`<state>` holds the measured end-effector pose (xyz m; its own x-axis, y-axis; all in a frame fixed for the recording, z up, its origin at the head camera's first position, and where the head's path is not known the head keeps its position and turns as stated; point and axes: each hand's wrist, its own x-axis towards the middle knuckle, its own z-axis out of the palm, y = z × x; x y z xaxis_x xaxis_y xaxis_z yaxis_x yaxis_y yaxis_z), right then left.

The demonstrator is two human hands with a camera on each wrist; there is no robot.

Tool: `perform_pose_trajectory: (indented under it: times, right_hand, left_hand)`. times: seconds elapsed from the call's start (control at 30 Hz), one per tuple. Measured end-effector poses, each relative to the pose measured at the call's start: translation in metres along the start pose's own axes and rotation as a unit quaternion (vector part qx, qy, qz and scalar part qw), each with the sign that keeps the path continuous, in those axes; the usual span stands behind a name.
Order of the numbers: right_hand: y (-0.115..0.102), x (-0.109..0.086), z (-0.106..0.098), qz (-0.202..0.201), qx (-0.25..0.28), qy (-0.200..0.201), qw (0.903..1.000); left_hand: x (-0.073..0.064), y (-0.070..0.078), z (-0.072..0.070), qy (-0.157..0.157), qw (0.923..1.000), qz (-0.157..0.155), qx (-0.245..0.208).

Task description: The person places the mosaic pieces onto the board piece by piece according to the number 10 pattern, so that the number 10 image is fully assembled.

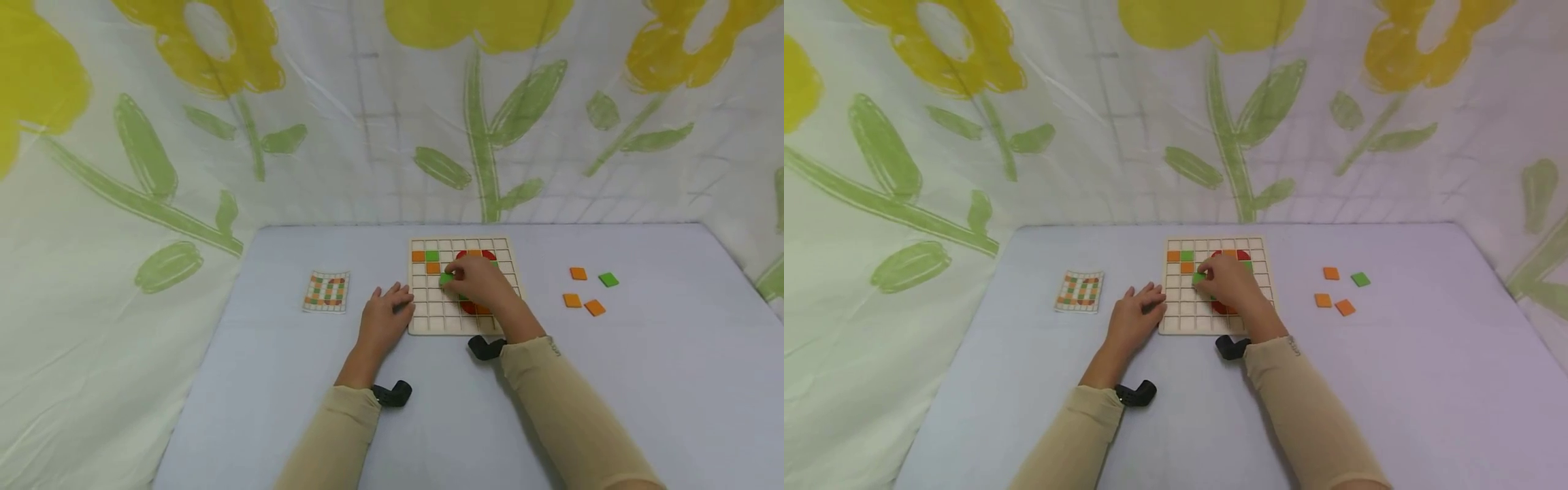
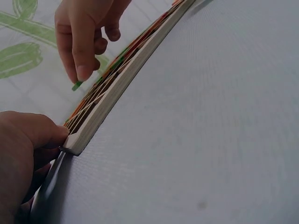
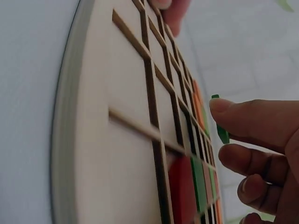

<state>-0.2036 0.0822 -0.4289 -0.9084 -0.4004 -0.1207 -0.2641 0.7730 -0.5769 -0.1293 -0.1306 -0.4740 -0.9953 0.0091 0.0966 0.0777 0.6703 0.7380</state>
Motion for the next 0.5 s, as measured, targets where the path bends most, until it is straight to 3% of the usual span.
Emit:
perform_pose_trajectory:
  times: [0.5]
  right_hand:
    - [-0.015, 0.021, 0.016, 0.0, -0.044, -0.021, 0.9988]
  left_hand:
    - [-0.001, -0.001, 0.0, -0.002, 0.9999, 0.007, 0.01]
